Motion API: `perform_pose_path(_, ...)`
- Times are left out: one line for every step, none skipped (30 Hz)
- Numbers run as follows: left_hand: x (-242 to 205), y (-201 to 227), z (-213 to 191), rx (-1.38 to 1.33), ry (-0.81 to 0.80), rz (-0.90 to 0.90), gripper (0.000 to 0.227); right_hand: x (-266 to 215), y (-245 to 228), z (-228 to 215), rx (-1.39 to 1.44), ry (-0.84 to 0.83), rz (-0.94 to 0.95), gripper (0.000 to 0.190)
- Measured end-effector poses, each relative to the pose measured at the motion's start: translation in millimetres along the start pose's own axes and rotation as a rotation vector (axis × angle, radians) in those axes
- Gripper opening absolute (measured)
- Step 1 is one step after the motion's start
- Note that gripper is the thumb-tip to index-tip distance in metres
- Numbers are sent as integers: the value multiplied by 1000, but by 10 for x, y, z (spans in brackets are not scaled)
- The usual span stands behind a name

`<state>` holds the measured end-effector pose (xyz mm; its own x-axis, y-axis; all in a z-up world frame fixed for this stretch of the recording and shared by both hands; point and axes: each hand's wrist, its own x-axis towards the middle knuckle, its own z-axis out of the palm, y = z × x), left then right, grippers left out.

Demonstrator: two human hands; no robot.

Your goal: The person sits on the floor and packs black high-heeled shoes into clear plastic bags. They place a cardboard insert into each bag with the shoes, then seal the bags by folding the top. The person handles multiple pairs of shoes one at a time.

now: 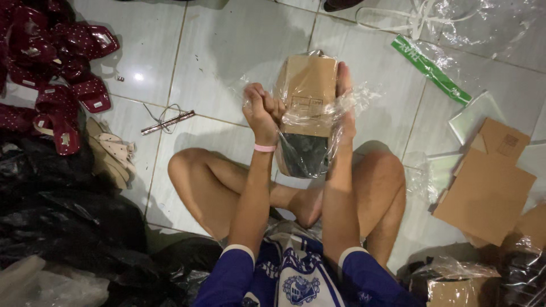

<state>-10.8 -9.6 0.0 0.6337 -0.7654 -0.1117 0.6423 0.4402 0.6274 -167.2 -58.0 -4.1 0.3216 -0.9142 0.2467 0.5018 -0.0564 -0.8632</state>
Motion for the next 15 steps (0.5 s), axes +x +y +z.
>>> perform_pose_path(4,-25,6,38,4,7,34,0,-8,-35,-11,28,32,78)
perform_pose_path(20,-42,11,76,8,17,33,14,21,-78,-19,53,64,71)
perform_pose_path(40,-58,12,114,12,28,32,65,83,-143,81,123,66,55)
perform_pose_path(11,-53,-22,73,22,12,34,83,177,-201,185,195,80,45)
perform_pose_path(-16,-45,-57,32,31,-4,36,56,275,-250,287,268,94,46)
perform_pose_path(9,-39,-69,-10,31,-19,38,44,372,-291,380,252,39,38)
perform_pose_path(36,-31,-75,-12,27,-23,42,27,454,-327,472,237,-18,37)
perform_pose_path(61,-35,-69,-19,25,-27,47,18,515,-372,557,222,-75,43)
perform_pose_path(87,-39,-61,-25,22,-31,51,20,566,-407,570,275,-64,40)
perform_pose_path(82,-36,-66,-5,7,-28,55,-34,586,-430,579,334,-47,39)
perform_pose_path(80,-26,-69,15,-8,-25,59,-81,591,-442,586,393,-31,40)
perform_pose_path(78,-9,-65,36,-24,-21,64,-114,584,-440,562,410,-32,39)
perform_pose_path(61,15,-53,32,-91,-1,65,-135,563,-427,538,427,-34,39)
perform_pose_path(96,51,-24,27,-165,27,68,-77,555,-394,519,435,-42,39)
perform_pose_path(125,95,2,23,-240,53,74,-28,540,-352,493,442,-42,41)
